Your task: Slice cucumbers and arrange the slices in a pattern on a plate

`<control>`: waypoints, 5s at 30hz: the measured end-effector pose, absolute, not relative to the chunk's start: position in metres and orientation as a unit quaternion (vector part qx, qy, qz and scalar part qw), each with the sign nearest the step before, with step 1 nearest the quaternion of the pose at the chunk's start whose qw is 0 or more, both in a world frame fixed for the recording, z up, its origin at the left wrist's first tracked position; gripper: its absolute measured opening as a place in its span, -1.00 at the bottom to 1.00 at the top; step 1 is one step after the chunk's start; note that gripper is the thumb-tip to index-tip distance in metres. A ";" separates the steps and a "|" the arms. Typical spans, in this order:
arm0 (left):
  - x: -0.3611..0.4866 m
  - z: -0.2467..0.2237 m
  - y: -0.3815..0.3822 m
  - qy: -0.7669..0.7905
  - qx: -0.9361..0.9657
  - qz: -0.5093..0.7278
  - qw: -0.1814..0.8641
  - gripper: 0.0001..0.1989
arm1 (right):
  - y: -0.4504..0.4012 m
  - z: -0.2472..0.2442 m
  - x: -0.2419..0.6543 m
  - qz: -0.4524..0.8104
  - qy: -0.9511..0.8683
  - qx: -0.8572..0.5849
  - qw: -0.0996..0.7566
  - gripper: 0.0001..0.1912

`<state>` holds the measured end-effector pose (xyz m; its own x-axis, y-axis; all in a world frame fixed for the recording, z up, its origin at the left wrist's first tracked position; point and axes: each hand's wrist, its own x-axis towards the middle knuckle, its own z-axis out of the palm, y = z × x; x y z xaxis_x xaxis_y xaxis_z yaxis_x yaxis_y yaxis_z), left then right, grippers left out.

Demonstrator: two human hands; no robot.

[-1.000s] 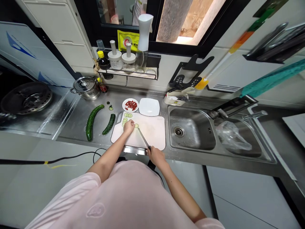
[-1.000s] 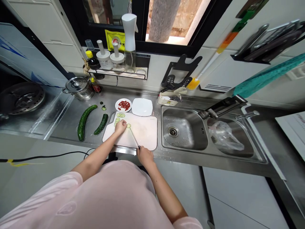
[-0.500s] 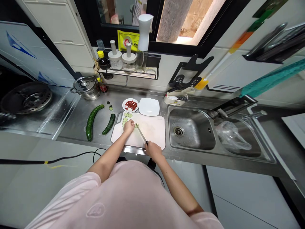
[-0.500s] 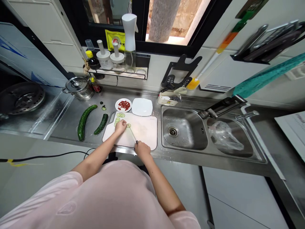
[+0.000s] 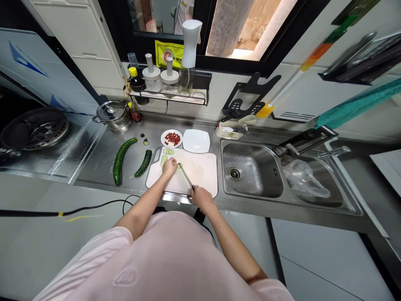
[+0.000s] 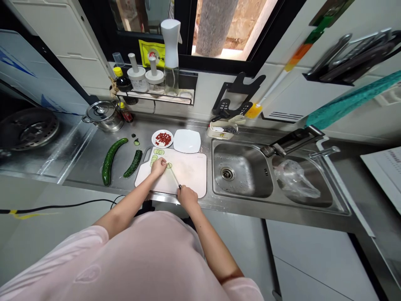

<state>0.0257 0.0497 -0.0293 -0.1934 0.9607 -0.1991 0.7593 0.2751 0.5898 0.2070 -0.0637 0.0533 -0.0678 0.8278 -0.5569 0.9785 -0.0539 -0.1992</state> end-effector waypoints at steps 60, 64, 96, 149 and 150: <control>0.029 -0.020 0.049 0.758 0.568 0.167 0.273 -0.83 | -0.065 0.059 0.206 -0.289 0.666 0.674 0.134 -0.59; 0.028 -0.022 0.048 0.753 0.577 0.169 0.268 -0.83 | -0.068 0.058 0.208 -0.285 0.670 0.673 0.130 -0.61; 0.034 -0.020 0.039 0.741 0.604 0.176 0.235 -0.82 | -0.095 0.064 0.230 -0.279 0.676 0.668 0.138 -0.61; -0.020 -0.009 0.005 0.802 0.501 0.241 0.220 -0.83 | -0.073 0.016 0.249 -0.285 0.612 0.736 0.055 -0.47; -0.023 -0.008 0.005 0.806 0.496 0.240 0.215 -0.83 | -0.073 0.015 0.249 -0.285 0.613 0.735 0.053 -0.48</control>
